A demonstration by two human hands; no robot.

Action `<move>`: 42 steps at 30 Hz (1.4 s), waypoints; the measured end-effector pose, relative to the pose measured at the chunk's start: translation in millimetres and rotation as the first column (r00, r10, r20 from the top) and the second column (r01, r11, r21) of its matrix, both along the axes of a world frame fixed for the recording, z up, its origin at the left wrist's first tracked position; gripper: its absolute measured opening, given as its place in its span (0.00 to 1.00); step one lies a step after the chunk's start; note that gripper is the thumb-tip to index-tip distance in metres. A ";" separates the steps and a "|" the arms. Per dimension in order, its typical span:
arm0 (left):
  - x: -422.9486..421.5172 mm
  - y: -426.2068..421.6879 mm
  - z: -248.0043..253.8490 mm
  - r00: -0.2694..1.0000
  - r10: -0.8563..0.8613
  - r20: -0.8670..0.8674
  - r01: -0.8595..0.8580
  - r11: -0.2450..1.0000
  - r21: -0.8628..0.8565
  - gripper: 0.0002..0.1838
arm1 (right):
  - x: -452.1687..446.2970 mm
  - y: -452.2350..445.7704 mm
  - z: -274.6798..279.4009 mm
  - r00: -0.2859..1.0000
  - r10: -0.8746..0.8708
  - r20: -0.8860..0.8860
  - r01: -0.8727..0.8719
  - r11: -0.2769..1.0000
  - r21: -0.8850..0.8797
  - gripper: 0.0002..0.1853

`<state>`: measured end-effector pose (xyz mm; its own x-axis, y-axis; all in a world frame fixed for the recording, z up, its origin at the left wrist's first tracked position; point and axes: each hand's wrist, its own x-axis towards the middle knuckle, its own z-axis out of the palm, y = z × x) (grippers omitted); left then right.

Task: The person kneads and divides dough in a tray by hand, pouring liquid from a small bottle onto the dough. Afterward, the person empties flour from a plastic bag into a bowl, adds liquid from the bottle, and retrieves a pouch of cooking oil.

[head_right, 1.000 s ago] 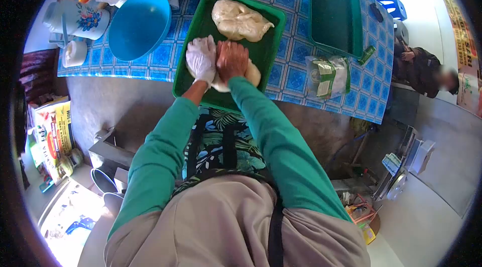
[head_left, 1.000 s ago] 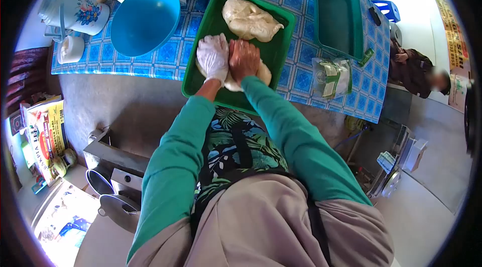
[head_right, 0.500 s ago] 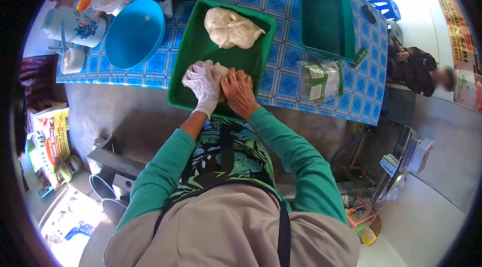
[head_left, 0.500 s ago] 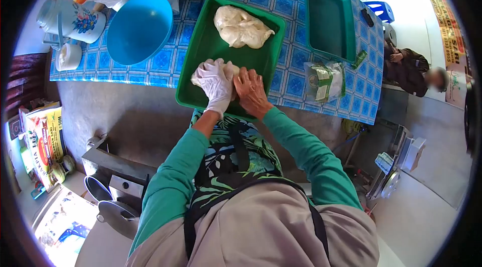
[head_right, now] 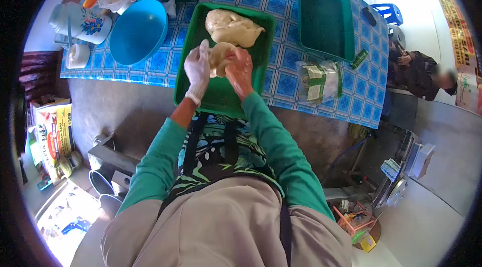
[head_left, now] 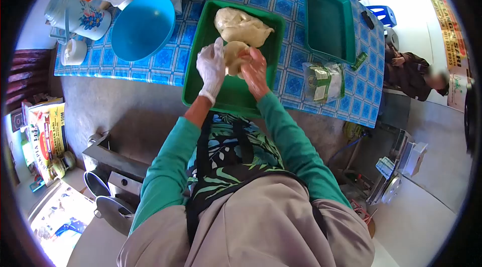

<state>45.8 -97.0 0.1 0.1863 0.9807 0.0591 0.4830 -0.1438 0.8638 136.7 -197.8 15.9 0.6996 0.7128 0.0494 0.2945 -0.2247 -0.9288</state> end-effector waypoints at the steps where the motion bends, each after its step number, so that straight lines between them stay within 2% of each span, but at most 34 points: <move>1: -13.0 -11.0 13.3 0.978 0.023 0.205 0.001 0.993 -0.119 0.27 | -2.1 -13.9 11.4 0.990 0.116 0.075 -0.131 0.959 0.252 0.10; 2: -30.3 -18.4 42.3 0.927 0.096 0.363 0.053 0.923 -0.380 0.29 | 2.0 -28.0 20.1 0.991 0.119 0.068 -0.132 0.959 0.250 0.10; 3: -37.4 -19.7 44.0 0.900 0.204 0.386 -0.008 0.892 -0.452 0.26 | 8.4 -43.9 26.4 0.960 0.218 -0.175 -0.175 0.957 0.231 0.10; 4: -37.1 -20.9 25.8 0.951 0.140 0.277 -0.096 0.981 -0.166 0.23 | 9.7 -51.8 28.3 0.864 0.295 -0.408 -0.220 0.950 0.222 0.11; 5: -34.1 -21.0 8.5 0.983 0.107 0.149 -0.129 0.981 0.147 0.20 | 4.5 -48.4 16.8 0.860 0.298 -0.414 -0.223 0.950 0.219 0.11; 6: -27.8 -31.3 12.2 0.999 -0.007 -0.033 0.016 0.956 0.294 0.14 | -4.4 -40.4 -3.1 0.990 0.124 0.074 -0.127 0.991 0.038 0.11; 7: -19.3 -42.4 9.6 0.953 -0.150 -0.264 0.176 0.981 0.078 0.12 | -13.7 -29.3 -15.7 0.822 -0.003 0.569 0.051 0.996 -0.069 0.11; 8: -18.6 -50.9 -23.9 0.890 -0.085 -0.447 0.204 0.953 0.224 0.12 | -34.3 -20.8 -11.8 0.743 -0.006 0.669 0.161 0.972 -0.170 0.11; 9: -13.4 -53.9 -24.6 0.799 0.007 -0.601 0.259 0.898 0.354 0.13 | -37.9 -16.1 -17.3 0.703 0.012 0.711 0.121 0.983 -0.135 0.07; 10: -8.2 -57.5 -25.2 0.858 -0.034 -0.513 0.177 0.956 0.233 0.14 | -28.4 -11.5 -22.1 0.677 0.037 0.735 0.150 0.971 -0.187 0.07; 13: 13.1 -33.4 -32.1 0.840 -0.024 -0.542 0.193 0.947 0.257 0.16 | -10.1 3.3 -39.0 0.652 0.064 0.756 0.218 0.939 -0.267 0.09; 14: 21.6 -25.0 -34.7 0.878 -0.007 -0.478 0.188 0.924 0.333 0.15 | 2.5 15.0 -44.6 0.627 0.053 0.778 0.247 0.933 -0.263 0.10; 17: 45.8 -2.0 -37.8 0.821 -0.067 -0.567 0.247 0.937 0.247 0.13 | 27.9 36.3 -54.4 0.563 0.021 0.826 0.299 0.927 -0.227 0.09; 18: 50.7 1.5 -39.4 0.817 -0.049 -0.575 0.244 0.932 0.267 0.14 | 31.4 39.9 -51.4 0.597 -0.021 0.802 0.297 0.935 -0.196 0.10; 19: 50.7 1.1 -40.4 0.823 -0.050 -0.566 0.249 0.928 0.279 0.14 | 31.8 39.7 -47.7 0.588 -0.034 0.808 0.306 0.934 -0.183 0.10; 21: 50.6 8.8 -43.8 0.838 -0.100 -0.537 0.316 0.891 0.327 0.14 | 39.0 42.8 -49.5 0.677 -0.031 0.736 0.245 0.952 -0.185 0.10; 22: 40.8 11.7 -38.5 0.884 -0.236 -0.403 0.339 0.918 0.206 0.14 | 40.6 39.2 -49.7 0.744 -0.057 0.665 0.217 0.963 -0.161 0.08; 23: 23.6 16.6 -12.0 0.866 -0.395 -0.307 0.395 0.916 -0.064 0.14 | 44.5 30.5 -36.0 0.739 -0.056 0.672 0.207 0.967 -0.147 0.08; 24: 1.7 6.3 8.0 0.912 -0.272 -0.308 0.314 0.944 0.098 0.17 | 48.4 14.9 -14.1 0.858 0.148 0.492 -0.005 0.960 -0.280 0.08; 25: -20.2 -8.1 17.2 0.942 -0.153 -0.298 0.231 0.942 0.245 0.22 | 44.4 -2.7 7.2 0.903 0.343 0.260 -0.235 0.899 -0.369 0.09; 26: -33.6 -19.9 15.2 0.940 -0.148 -0.309 0.225 0.946 0.232 0.22 | 34.8 -20.8 31.5 0.903 0.354 0.244 -0.249 0.893 -0.376 0.09; 27: -44.4 -32.3 8.9 0.956 -0.167 -0.241 0.165 0.986 -0.025 0.28 | 25.0 -38.0 59.3 0.821 0.381 0.426 -0.212 0.895 -0.393 0.15; 28: -49.2 -41.6 0.0 0.973 -0.160 -0.164 0.109 0.954 -0.280 0.34 | 21.0 -46.0 71.7 0.699 0.398 0.594 -0.174 0.901 -0.398 0.22; 29: -43.1 -54.4 -21.7 0.961 -0.076 -0.266 0.065 0.997 -0.046 0.41 | 15.7 -44.6 59.4 0.697 0.409 0.589 -0.181 0.895 -0.407 0.22; 31: -10.7 -59.3 -22.6 0.894 0.071 -0.441 -0.030 0.995 0.099 0.42 | 1.3 -29.8 10.4 0.677 0.379 0.631 -0.056 0.881 -0.470 0.30; 32: 4.4 -60.2 -16.2 0.881 0.106 -0.460 -0.003 0.976 0.220 0.44 | -0.2 -23.5 -11.6 0.461 0.402 0.791 0.005 0.890 -0.456 0.33; 33: 16.5 -58.1 -7.5 0.887 0.068 -0.456 0.012 0.985 0.170 0.39 | 2.5 -13.7 -21.8 0.462 0.401 0.791 0.010 0.890 -0.457 0.33; 35: 25.5 -41.9 -12.1 0.937 0.081 -0.341 0.001 0.972 0.234 0.32 | 8.1 1.9 -36.3 0.485 0.400 0.778 0.057 0.873 -0.484 0.24; 36: 30.3 -33.7 -11.8 0.937 0.075 -0.340 0.005 0.974 0.228 0.32 | 12.9 7.2 -37.2 0.587 0.368 0.721 -0.001 0.891 -0.454 0.22; 37: 33.2 -25.5 -10.8 0.929 0.040 -0.367 0.021 0.987 0.158 0.27 | 14.1 9.7 -37.3 0.588 0.373 0.718 0.000 0.888 -0.461 0.22; 39: 43.5 -5.7 -17.2 0.923 0.019 -0.383 0.027 0.993 0.112 0.24 | 17.5 26.5 -27.7 0.673 0.226 0.704 0.104 0.914 -0.392 0.20; 40: 46.8 0.3 -25.2 0.995 -0.002 -0.103 -0.005 0.997 -0.070 0.21 | 22.3 36.2 -19.0 0.857 0.215 0.468 0.078 0.844 -0.531 0.22; 41: 52.0 6.2 -38.1 0.981 0.029 0.191 0.019 0.968 -0.249 0.18 | 31.4 39.4 -26.4 0.853 0.210 0.477 0.080 0.851 -0.518 0.22; 42: 53.6 7.5 -33.6 0.936 0.046 0.350 0.061 0.956 -0.287 0.15 | 40.5 37.7 -27.1 0.943 0.152 0.296 -0.014 0.907 -0.421 0.23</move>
